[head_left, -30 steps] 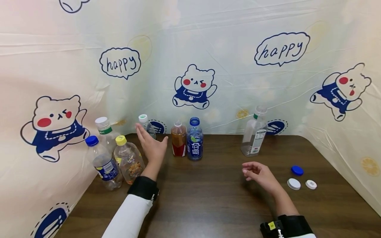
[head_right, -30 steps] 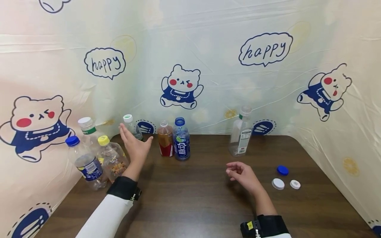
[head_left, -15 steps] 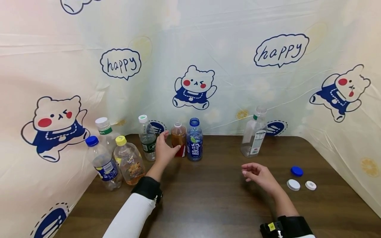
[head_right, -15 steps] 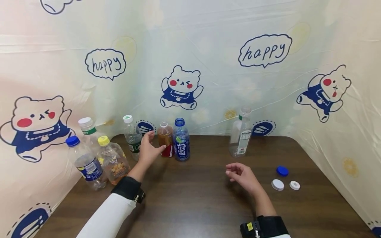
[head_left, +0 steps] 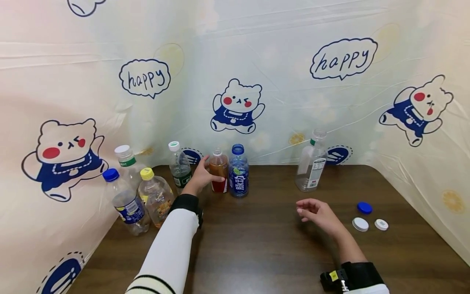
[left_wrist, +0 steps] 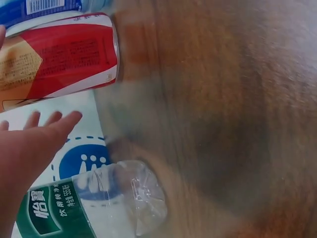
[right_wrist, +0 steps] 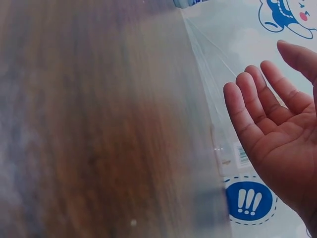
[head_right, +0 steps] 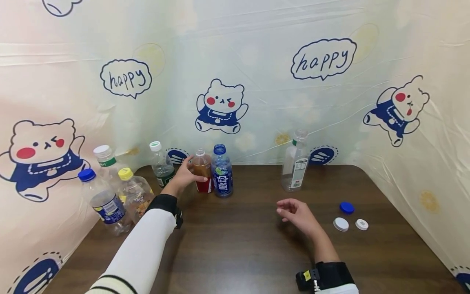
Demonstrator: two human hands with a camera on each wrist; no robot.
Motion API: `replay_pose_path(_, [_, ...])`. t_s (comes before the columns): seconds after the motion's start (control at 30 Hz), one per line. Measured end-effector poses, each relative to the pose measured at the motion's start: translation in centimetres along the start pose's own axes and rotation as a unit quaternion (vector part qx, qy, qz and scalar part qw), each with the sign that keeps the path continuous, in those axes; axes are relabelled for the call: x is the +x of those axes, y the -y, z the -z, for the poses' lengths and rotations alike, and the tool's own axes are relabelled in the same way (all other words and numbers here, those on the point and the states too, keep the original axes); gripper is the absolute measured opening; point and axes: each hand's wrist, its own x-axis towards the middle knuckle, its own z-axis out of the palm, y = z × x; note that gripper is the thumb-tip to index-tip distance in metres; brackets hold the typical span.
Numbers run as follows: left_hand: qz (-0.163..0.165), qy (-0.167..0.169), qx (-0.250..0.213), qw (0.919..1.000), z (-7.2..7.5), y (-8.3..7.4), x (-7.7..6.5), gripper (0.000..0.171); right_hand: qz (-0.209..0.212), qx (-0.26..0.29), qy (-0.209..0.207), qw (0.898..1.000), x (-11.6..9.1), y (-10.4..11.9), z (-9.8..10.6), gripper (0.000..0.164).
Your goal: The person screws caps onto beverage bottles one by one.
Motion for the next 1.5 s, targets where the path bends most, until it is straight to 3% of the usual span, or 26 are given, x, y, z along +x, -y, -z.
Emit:
replay_pose_path(0.4, [-0.001, 0.011, -0.007, 0.9999, -0.1, 0.0, 0.5, 0.108, 0.007, -0.002, 0.001, 1.0, 0.2, 0.1, -0.1, 0.046])
replay_pose_path(0.93, [-0.004, -0.011, -0.009, 0.9999, -0.6, 0.4, 0.4, 0.091, 0.019, -0.002, 0.006, 1.0, -0.3, 0.1, -0.4, 0.045])
replay_pose_path(1.1, [-0.005, -0.021, -0.001, 0.9998, -0.4, 0.3, 0.0, 0.092, 0.017, -0.005, 0.004, 1.0, -0.3, -0.1, -0.4, 0.044])
replay_pose_path(1.5, [-0.042, -0.029, 0.024, 0.9984, 0.3, 0.0, -1.5, 0.088, 0.016, -0.006, 0.003, 1.0, -0.3, -0.3, -0.2, 0.044])
